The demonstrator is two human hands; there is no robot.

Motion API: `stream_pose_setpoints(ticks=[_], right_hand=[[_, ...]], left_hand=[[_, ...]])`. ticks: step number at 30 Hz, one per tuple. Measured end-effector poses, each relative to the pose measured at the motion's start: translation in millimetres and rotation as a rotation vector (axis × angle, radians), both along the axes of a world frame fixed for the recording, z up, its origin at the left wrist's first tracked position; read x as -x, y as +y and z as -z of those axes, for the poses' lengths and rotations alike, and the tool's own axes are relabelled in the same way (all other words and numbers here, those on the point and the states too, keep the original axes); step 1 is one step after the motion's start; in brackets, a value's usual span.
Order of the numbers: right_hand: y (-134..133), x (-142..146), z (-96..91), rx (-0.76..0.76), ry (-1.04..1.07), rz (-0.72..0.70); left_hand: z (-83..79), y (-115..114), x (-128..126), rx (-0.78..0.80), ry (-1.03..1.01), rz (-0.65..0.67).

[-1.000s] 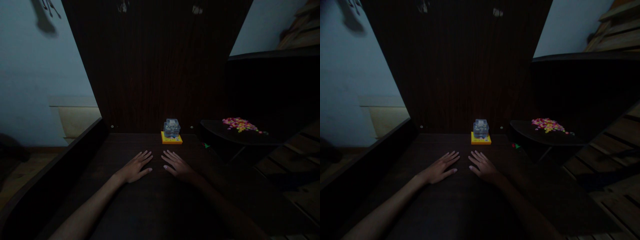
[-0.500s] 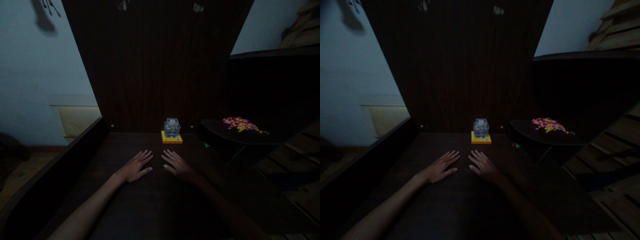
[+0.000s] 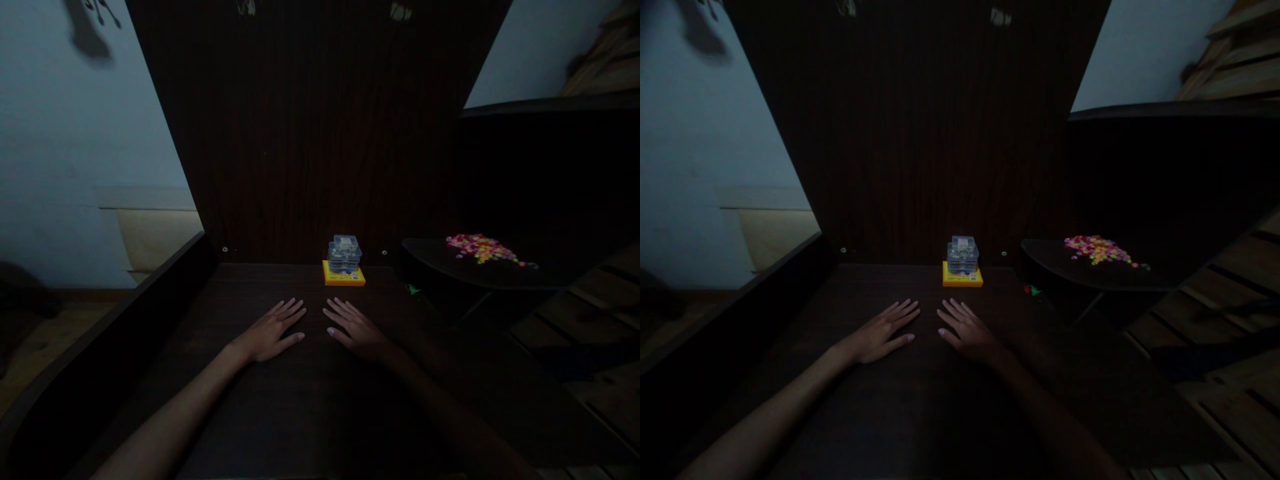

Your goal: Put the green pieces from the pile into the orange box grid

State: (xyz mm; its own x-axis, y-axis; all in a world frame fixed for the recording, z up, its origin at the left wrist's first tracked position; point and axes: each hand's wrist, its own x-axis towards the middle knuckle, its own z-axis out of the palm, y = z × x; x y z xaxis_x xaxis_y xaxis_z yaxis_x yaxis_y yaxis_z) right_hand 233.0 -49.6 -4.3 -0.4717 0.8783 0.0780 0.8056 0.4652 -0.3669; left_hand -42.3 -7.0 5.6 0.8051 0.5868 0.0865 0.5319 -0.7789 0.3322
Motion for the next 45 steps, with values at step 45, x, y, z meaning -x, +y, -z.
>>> stream_pose_setpoints(ticks=[45], right_hand=[[16,-14,-8.6,-0.353,0.162,0.093]], left_hand=[[2.2,0,0,0.007,-0.038,-0.002]])
